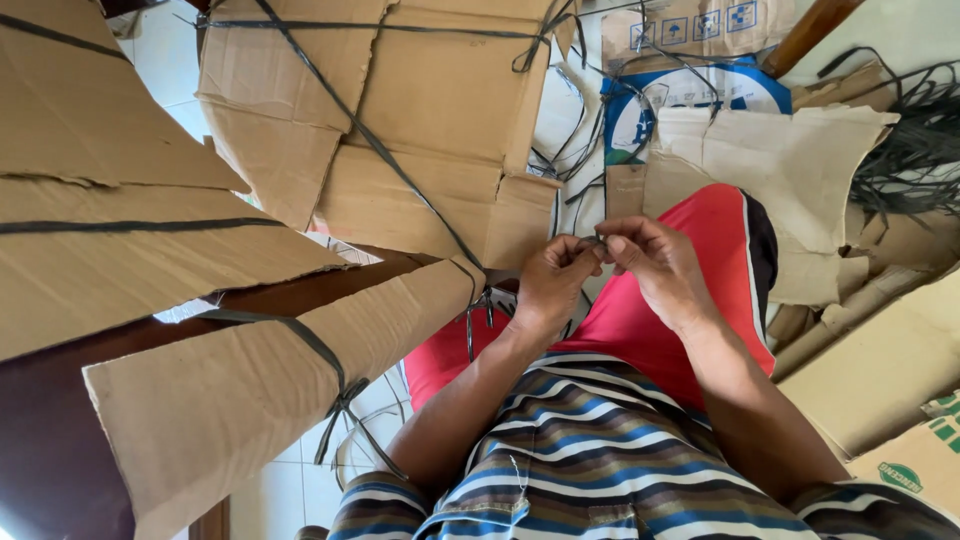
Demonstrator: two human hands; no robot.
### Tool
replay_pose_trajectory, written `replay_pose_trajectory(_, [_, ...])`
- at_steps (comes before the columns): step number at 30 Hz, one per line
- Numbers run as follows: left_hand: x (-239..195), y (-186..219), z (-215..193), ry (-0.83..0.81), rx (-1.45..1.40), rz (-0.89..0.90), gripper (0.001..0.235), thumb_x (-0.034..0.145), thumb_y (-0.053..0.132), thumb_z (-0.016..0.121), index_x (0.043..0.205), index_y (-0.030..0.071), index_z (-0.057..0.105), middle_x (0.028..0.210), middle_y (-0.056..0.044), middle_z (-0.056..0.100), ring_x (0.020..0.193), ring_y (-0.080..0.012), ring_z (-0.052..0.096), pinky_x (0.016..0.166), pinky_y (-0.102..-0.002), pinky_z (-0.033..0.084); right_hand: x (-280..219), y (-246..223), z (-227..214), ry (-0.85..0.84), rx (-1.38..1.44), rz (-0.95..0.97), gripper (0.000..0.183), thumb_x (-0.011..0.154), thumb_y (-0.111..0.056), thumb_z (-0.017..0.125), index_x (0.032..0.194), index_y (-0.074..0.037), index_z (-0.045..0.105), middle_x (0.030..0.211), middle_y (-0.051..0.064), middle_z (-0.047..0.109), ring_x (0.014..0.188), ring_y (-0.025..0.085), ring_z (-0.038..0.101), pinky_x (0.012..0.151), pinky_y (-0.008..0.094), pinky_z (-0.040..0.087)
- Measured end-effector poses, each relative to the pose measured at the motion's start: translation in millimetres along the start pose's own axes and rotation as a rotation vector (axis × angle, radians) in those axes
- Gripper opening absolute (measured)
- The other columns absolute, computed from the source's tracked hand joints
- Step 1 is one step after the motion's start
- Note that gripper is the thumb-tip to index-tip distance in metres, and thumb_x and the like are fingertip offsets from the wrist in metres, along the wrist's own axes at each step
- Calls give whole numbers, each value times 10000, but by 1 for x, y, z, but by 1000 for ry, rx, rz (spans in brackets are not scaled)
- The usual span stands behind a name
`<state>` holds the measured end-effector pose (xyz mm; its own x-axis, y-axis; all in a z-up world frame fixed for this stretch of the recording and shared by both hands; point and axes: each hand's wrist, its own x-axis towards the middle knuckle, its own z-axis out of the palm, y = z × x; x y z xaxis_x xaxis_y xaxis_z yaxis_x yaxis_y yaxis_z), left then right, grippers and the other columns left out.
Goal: Securing cardboard packaging to furniture components using plastic straps and manual knots.
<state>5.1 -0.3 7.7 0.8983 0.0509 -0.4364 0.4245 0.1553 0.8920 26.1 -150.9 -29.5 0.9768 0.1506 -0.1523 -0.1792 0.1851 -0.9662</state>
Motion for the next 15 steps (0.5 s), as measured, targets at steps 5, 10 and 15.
replay_pose_trajectory(5, [-5, 23, 9, 24, -166, 45, 108, 975, 178, 695, 979, 71, 687, 708, -31, 618, 662, -36, 563, 566, -145, 413, -3, -16, 10, -126, 54, -17, 519, 1032, -378, 600, 1358, 25, 576, 1072, 163, 713, 996, 204, 686, 853, 338, 543])
replay_pose_trajectory(10, [-4, 19, 11, 69, -325, 94, 190, 1023, 197, 674, 1076, 16, 659, 754, -54, 624, 671, -127, 690, 526, -201, 557, -10, 46, 7, -342, 159, 23, 491, 1012, -388, 550, 1298, 4, 625, 1083, 134, 681, 1023, 213, 630, 901, 386, 505])
replay_pose_trajectory(15, [-25, 12, -5, 56, -174, 164, 190, 1033, 233, 645, 951, 69, 695, 669, -73, 598, 576, -122, 658, 468, -206, 564, -10, 75, -11, -463, 103, -27, 61, 984, -37, 651, 967, 10, 686, 722, 80, 572, 666, 161, 538, 653, 317, 473])
